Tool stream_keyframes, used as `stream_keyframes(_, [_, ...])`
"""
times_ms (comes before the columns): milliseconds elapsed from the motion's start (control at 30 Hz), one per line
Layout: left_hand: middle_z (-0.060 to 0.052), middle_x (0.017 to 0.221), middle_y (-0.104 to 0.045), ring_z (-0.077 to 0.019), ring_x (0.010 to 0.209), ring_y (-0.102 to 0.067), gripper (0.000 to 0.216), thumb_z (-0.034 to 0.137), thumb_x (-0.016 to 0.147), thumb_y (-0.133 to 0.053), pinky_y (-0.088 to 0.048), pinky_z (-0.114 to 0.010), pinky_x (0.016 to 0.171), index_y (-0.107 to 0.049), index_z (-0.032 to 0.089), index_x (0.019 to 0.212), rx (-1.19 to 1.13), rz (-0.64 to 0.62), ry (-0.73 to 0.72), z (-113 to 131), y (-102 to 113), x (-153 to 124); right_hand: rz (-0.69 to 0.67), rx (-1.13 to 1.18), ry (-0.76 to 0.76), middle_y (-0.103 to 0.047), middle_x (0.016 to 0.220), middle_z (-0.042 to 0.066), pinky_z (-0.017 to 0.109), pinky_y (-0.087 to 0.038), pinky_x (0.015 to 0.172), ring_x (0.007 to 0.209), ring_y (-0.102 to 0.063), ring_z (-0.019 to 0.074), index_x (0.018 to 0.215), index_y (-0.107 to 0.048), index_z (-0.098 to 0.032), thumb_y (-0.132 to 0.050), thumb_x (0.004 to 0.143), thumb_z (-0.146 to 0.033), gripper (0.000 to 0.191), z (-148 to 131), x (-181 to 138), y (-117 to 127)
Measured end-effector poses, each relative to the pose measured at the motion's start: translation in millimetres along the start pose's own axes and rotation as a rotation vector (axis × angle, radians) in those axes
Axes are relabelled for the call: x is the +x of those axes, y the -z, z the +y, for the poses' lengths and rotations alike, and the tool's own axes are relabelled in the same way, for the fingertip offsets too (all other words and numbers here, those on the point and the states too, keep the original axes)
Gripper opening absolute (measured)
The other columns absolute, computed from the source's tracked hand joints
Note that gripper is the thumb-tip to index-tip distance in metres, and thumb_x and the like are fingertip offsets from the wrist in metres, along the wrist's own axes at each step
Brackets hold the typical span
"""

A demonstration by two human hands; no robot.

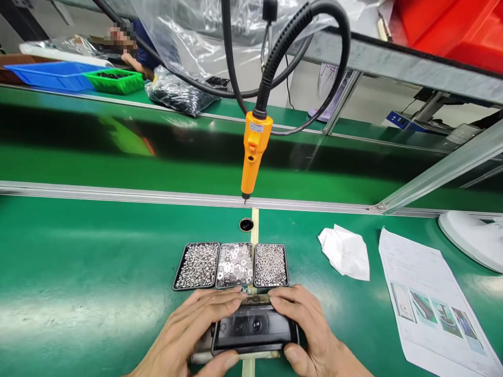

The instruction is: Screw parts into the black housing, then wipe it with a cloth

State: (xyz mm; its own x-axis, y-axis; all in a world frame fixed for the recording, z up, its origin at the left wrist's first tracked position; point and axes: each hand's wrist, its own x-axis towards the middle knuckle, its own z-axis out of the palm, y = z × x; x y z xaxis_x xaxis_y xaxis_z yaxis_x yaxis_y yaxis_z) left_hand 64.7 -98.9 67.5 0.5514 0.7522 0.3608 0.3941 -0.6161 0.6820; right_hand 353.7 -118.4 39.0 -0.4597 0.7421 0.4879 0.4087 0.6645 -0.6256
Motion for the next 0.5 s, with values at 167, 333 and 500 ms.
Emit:
stream_keyframes(167, [-0.003, 0.125, -0.066, -0.0224, 0.114, -0.063, 0.027, 0.040, 0.104, -0.051, -0.055, -0.035, 0.096, -0.063, 0.031, 0.127, -0.088, -0.124, 0.253, -17.5, 24.9, 15.7, 0.140, 0.311, -0.326, -0.061, 0.121, 0.008, 0.039, -0.045, 0.091, 0.104, -0.057, 0.0246, 0.138, -0.055, -0.029, -0.026, 0.105, -0.059, 0.053, 3.1, 4.4, 3.2])
stream_keyframes(333, [-0.002, 0.103, -0.067, -0.0212, 0.099, -0.055, 0.019, 0.033, 0.104, -0.054, -0.045, -0.034, 0.086, -0.071, 0.025, 0.101, 0.101, -0.152, 0.129, -42.3, 28.5, 54.1, 0.297, 0.430, -0.570, -0.059, 0.099, 0.003, 0.032, -0.043, 0.076, 0.079, -0.051, 0.0170, 0.124, -0.062, -0.026, -0.028, 0.109, -0.044, 0.041, 13.1, 8.9, -1.9])
stream_keyframes(500, [-0.002, 0.093, -0.062, -0.0234, 0.094, -0.047, 0.008, 0.029, 0.098, -0.065, -0.036, -0.035, 0.081, -0.073, 0.028, 0.097, 0.188, -0.315, 0.201, -52.6, 14.4, 78.9, 0.310, 0.412, -0.579, -0.059, 0.097, 0.002, 0.029, -0.041, 0.073, 0.077, -0.051, 0.0145, 0.120, -0.064, -0.026, -0.038, 0.108, -0.044, 0.034, 14.2, 11.8, -2.8])
